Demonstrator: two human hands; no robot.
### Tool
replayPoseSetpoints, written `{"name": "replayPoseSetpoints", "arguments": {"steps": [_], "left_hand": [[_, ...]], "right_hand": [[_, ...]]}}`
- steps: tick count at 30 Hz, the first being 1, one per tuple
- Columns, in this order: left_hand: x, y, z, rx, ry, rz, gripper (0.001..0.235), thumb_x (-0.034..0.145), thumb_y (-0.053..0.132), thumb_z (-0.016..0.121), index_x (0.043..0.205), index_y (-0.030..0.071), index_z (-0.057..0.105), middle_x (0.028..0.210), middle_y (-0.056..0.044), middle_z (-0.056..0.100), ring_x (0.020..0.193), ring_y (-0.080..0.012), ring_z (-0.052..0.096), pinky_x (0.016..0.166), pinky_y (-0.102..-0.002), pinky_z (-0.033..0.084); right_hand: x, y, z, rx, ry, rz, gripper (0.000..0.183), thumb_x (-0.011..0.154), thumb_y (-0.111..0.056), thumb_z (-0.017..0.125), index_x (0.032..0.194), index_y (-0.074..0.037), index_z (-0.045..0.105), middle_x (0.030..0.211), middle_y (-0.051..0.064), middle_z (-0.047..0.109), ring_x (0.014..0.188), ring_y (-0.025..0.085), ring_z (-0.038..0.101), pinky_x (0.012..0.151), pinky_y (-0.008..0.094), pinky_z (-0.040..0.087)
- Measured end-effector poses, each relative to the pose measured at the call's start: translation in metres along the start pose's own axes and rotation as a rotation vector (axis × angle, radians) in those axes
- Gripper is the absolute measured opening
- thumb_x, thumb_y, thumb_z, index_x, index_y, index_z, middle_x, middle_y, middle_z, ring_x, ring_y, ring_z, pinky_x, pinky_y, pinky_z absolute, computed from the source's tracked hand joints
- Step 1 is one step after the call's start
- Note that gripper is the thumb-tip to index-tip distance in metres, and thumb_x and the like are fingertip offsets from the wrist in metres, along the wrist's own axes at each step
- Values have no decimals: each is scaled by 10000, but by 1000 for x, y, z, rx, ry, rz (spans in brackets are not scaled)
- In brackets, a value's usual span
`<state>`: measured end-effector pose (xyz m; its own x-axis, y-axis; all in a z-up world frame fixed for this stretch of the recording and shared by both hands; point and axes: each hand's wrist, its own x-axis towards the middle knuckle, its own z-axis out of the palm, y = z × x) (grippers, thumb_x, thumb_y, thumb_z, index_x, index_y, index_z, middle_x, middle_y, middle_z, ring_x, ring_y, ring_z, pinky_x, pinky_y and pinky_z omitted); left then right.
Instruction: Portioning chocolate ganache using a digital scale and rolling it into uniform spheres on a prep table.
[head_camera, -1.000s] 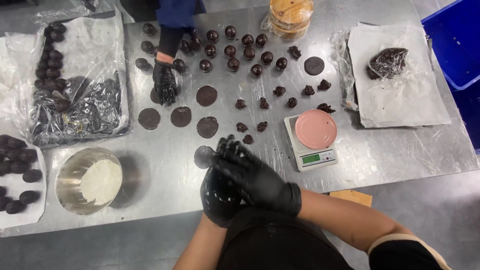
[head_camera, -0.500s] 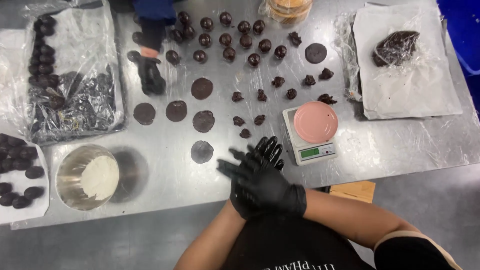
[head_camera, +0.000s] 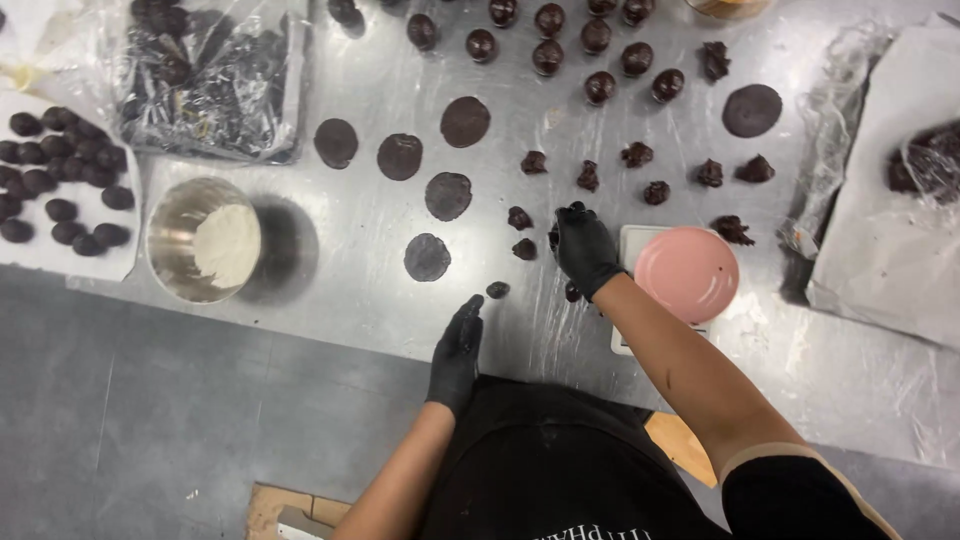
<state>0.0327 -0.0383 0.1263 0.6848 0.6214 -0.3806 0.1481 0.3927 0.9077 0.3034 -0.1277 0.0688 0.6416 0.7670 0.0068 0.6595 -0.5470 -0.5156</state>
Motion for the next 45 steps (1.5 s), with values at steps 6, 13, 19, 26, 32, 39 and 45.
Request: {"name": "replayPoseSetpoints", "arguments": {"steps": [6, 13, 19, 26, 32, 39, 45], "left_hand": [[36, 10, 39, -363, -13, -277, 427, 1062, 237, 470, 1436, 61, 580, 1418, -64, 635, 1315, -217, 553, 1066, -320, 434], [88, -18, 66, -1045, -464, -200, 493, 1101, 326, 353, 1508, 83, 489, 1506, -54, 567, 1368, -197, 536, 1171, -352, 390], [69, 62, 61, -957, -462, -24, 487, 1094, 307, 365, 1528, 114, 473, 1554, -13, 537, 1439, -163, 479, 1229, -335, 355], [78, -98, 77, -1369, -787, -412, 341, 1302, 324, 318, 1551, 102, 390, 1591, -56, 447, 1470, -198, 423, 1316, -384, 344], [27, 74, 93, -983, -722, -118, 557, 1071, 435, 333, 1518, 137, 480, 1557, 3, 527, 1432, -128, 491, 1196, -333, 396], [43, 5, 89, -731, -466, -232, 564, 1086, 455, 333, 1567, 168, 403, 1573, 22, 506, 1452, -134, 460, 1201, -320, 361], [47, -32, 39, -263, 74, -242, 594, 1014, 427, 520, 1524, 124, 486, 1425, -29, 631, 1302, -142, 571, 1082, -303, 427]], "right_hand": [[-37, -45, -23, 398, 79, -55, 324, 848, -93, 666, 1168, -45, 677, 1129, 188, 700, 942, 336, 720, 812, 400, 578], [-49, -134, -46, 385, 61, -396, 654, 877, -30, 618, 1505, 2, 436, 1574, 251, 426, 1492, 404, 355, 1215, 479, 264], [-54, -132, -79, 238, 9, -596, 615, 942, -91, 521, 1539, -8, 400, 1614, 225, 393, 1535, 420, 299, 1269, 542, 179], [-28, -136, -119, 82, 38, -452, 731, 844, -24, 557, 1552, -43, 374, 1642, 172, 357, 1548, 407, 272, 1260, 572, 114], [-89, -134, -100, 154, 19, -746, 686, 840, -52, 548, 1511, -51, 402, 1609, 194, 387, 1544, 398, 291, 1283, 511, 200], [-29, -71, -126, 214, 353, -313, 429, 1051, -42, 509, 1479, -12, 525, 1512, 213, 545, 1406, 418, 504, 1194, 491, 386], [32, -23, -39, 88, 145, -224, 237, 1030, -171, 619, 1239, -87, 692, 1155, 201, 713, 1038, 372, 673, 923, 439, 545]]}}
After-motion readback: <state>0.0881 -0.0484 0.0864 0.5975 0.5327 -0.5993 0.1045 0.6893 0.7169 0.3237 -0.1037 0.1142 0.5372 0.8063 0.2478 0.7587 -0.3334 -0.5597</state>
